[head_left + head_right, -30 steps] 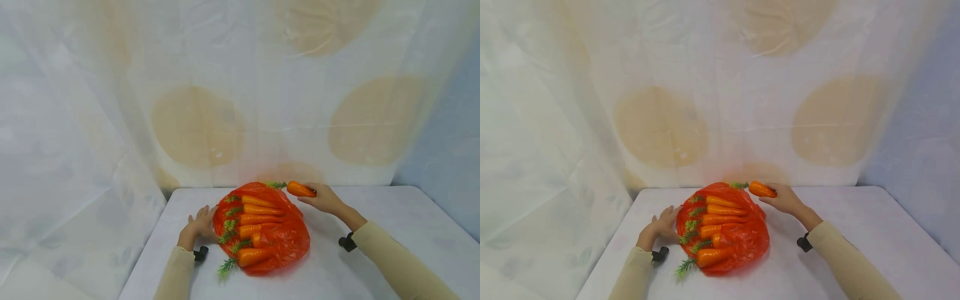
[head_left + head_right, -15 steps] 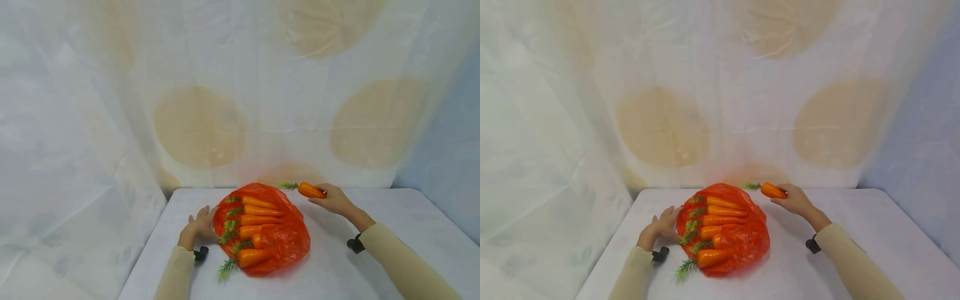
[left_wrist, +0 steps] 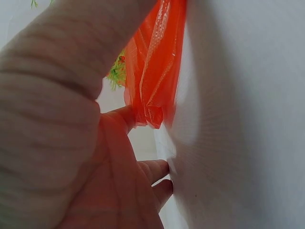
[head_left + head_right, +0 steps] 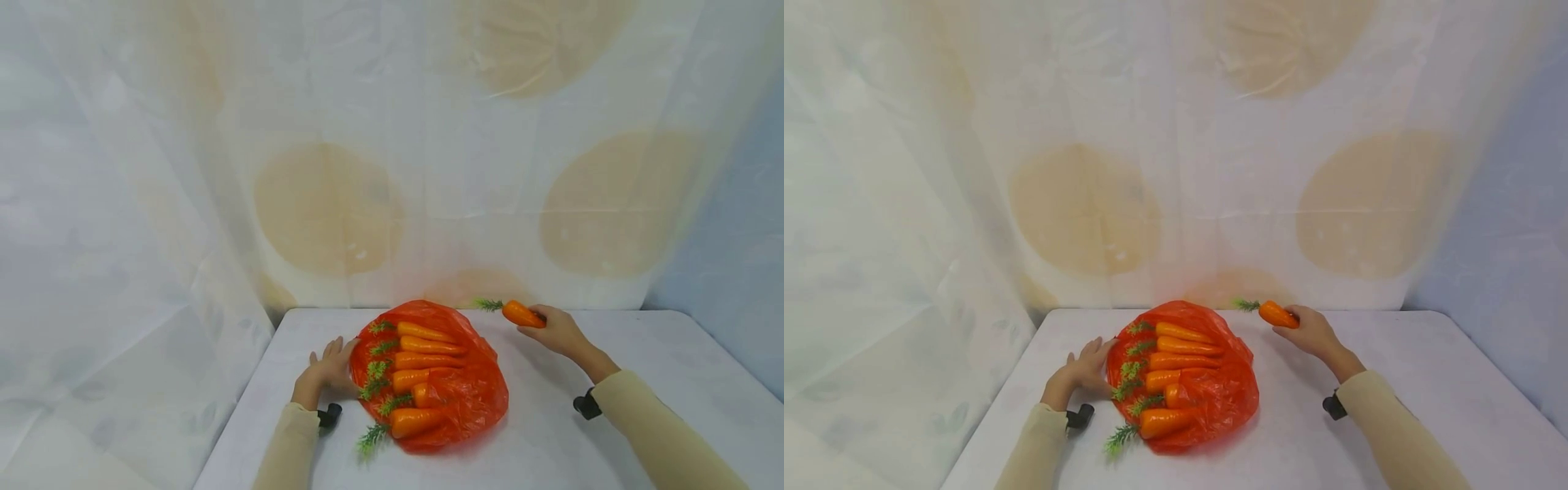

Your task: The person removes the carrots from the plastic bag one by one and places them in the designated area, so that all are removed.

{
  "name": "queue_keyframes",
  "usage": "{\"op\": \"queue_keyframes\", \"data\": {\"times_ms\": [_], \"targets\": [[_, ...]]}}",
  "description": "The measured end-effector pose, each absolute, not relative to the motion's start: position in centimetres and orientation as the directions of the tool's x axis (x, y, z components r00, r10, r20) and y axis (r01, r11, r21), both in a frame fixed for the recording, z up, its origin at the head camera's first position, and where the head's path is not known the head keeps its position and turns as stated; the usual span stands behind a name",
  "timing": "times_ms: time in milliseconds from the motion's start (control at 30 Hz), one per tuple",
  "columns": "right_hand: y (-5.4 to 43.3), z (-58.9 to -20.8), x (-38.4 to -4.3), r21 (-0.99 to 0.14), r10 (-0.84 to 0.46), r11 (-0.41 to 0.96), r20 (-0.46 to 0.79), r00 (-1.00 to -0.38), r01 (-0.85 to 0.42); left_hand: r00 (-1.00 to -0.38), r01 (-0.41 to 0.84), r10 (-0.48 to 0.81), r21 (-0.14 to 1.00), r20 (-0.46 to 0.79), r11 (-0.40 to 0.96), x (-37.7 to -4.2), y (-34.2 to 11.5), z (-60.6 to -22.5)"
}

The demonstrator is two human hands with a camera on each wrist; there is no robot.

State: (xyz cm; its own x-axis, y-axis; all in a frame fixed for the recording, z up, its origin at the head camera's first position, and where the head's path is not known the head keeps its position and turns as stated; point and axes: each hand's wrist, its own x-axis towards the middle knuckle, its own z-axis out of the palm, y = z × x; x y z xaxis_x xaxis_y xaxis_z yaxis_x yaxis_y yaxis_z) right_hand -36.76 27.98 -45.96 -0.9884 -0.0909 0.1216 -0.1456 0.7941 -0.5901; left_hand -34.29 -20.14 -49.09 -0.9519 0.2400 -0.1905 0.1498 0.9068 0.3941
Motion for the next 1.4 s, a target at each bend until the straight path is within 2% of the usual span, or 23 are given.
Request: {"op": "queue_keyframes", "data": {"times_ms": [200,533,933,1267,1400], "targets": [[28.1,-46.6,-37.4,-0.6,-0.047,0.793,0.116,-0.992,-0.108,-0.952,0.156,0.243,0.388,-0.186,0.909,-34.3,-20.1,-48.9],[27.5,-47.8,-37.9,-0.681,0.005,0.732,0.01,-1.0,-0.003,-0.95,0.151,0.243,0.39,-0.197,0.908,-34.4,-20.1,-49.2],[26.5,-48.1,-38.3,-0.681,0.024,0.729,-0.078,-0.997,0.071,-0.951,0.145,0.237,0.394,-0.197,0.908,-34.8,-20.2,-49.4],[26.4,-49.2,-39.4,-0.658,-0.007,0.751,-0.092,-0.996,0.056,-0.953,0.152,0.239,0.39,-0.185,0.908,-34.6,-20.2,-49.1],[26.0,-49.5,-39.5,-0.662,-0.001,0.744,-0.132,-0.991,0.088,-0.951,0.151,0.24,0.385,-0.193,0.91,-34.5,-20.2,-49.2]]}}
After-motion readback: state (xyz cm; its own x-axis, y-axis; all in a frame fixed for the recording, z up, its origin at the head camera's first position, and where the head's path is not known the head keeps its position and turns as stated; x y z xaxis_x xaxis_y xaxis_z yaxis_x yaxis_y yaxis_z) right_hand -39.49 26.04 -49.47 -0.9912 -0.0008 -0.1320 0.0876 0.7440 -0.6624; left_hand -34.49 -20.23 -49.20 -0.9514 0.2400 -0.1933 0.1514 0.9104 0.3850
